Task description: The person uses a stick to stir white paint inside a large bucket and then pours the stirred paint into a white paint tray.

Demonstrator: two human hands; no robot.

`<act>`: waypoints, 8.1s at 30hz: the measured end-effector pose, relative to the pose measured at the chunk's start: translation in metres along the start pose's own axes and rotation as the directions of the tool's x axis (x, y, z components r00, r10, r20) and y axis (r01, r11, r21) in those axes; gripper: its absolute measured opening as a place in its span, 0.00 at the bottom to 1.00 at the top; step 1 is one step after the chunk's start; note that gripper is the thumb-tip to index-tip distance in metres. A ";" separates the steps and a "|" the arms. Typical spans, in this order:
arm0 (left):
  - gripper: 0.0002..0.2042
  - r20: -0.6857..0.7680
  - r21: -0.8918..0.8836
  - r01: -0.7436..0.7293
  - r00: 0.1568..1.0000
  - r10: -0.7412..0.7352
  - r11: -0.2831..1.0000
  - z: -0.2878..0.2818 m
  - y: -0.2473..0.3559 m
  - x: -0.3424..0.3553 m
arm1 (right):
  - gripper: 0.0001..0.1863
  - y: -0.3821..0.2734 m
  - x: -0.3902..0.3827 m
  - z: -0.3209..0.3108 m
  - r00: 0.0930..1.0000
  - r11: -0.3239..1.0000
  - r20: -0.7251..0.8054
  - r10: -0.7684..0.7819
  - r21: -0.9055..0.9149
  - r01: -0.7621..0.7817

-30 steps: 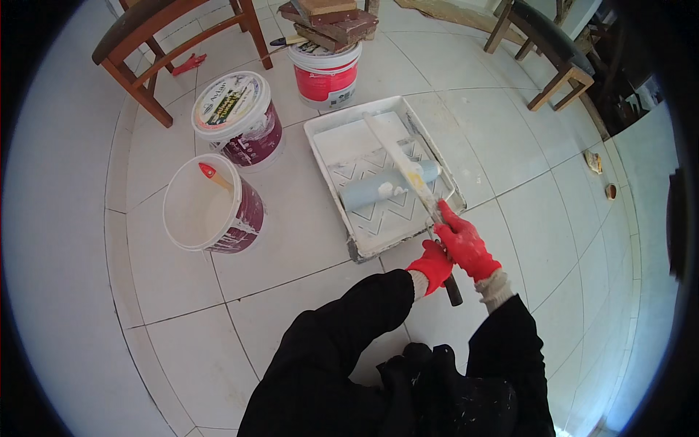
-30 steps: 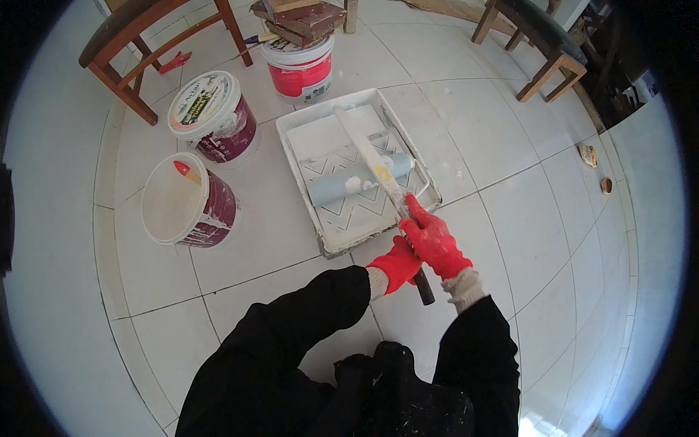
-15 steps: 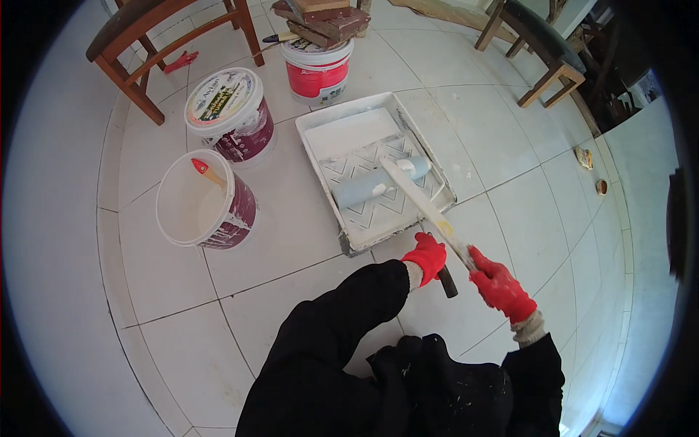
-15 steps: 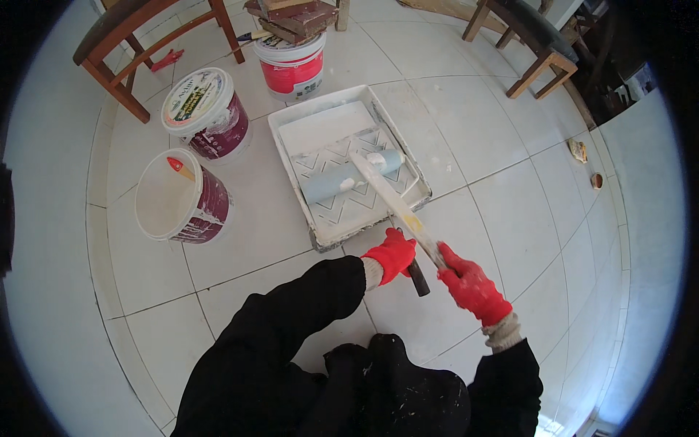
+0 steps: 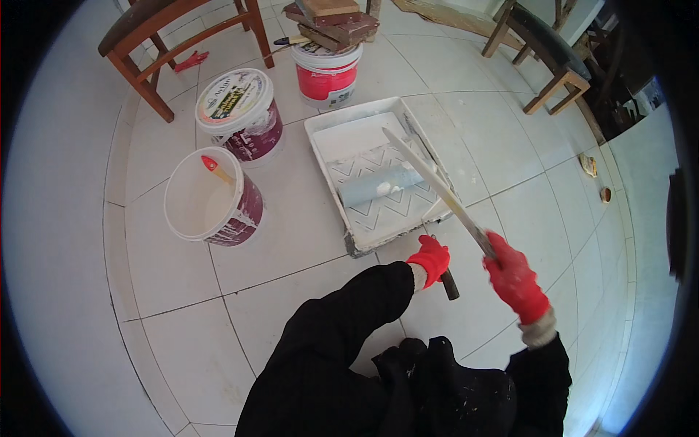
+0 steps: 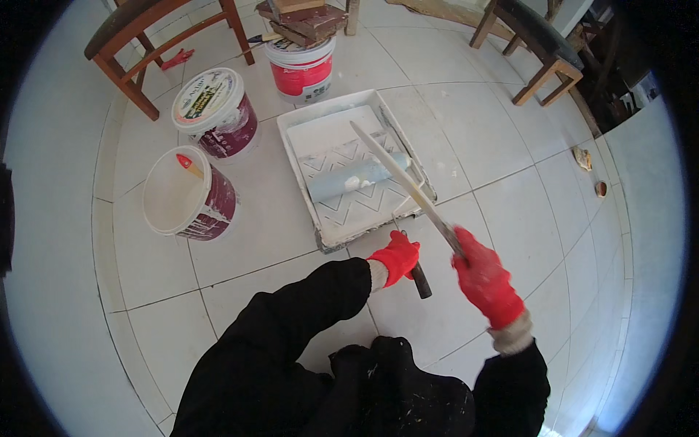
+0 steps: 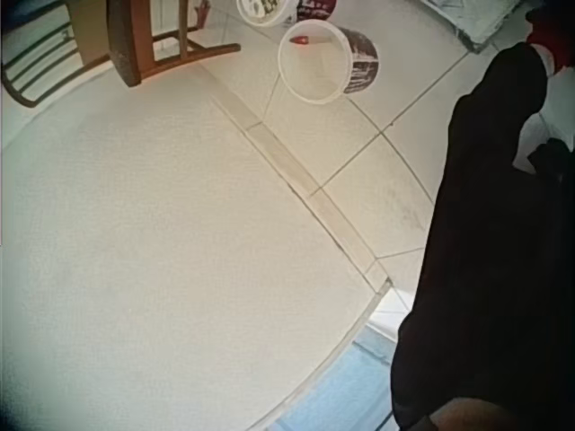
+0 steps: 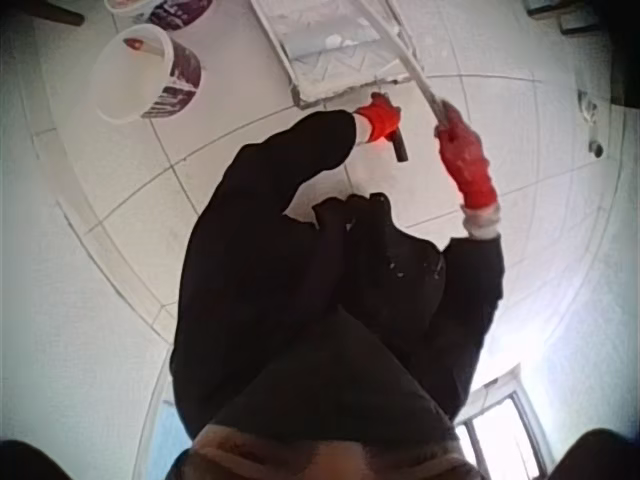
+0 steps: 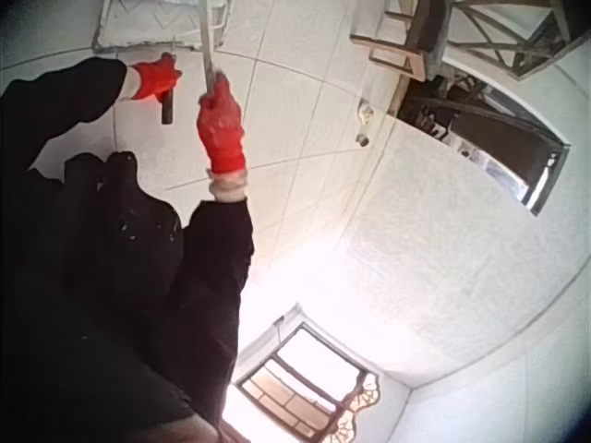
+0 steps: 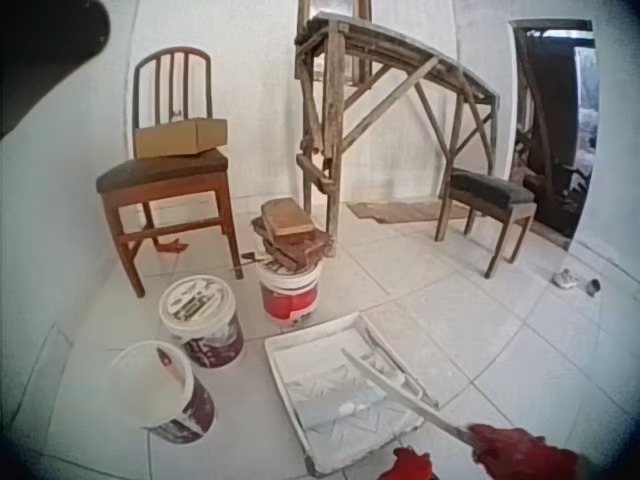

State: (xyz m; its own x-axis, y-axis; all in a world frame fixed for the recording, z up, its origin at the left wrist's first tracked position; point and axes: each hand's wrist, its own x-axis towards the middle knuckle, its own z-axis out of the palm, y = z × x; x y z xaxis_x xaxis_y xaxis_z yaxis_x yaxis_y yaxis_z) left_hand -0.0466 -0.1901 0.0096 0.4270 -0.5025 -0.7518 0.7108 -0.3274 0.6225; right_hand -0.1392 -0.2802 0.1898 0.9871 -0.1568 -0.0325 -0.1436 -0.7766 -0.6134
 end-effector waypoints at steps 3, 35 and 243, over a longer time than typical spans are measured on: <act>0.21 0.027 0.230 -0.157 0.988 0.155 0.960 -0.016 -0.023 0.028 | 0.31 -0.008 0.051 0.054 0.995 0.973 -0.026 -0.098 -0.213 0.091; 0.24 0.164 -0.432 0.090 0.986 -0.020 0.897 0.027 -0.077 0.115 | 0.29 -0.230 0.015 -0.064 0.978 0.955 0.165 -0.124 -0.247 0.163; 0.28 -0.303 0.307 -0.553 0.715 0.630 0.775 -0.168 -0.011 -0.070 | 0.16 -0.028 0.124 0.151 0.953 0.973 -0.204 0.223 0.102 -0.206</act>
State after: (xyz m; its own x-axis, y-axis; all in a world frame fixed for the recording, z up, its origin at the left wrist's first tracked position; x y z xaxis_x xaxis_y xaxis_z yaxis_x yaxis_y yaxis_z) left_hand 0.0097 -0.0171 0.0186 0.9225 -0.3228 -0.2114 0.1435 -0.2215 0.9646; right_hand -0.0021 -0.1855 0.0834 0.8943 -0.4474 -0.0068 -0.3360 -0.6615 -0.6705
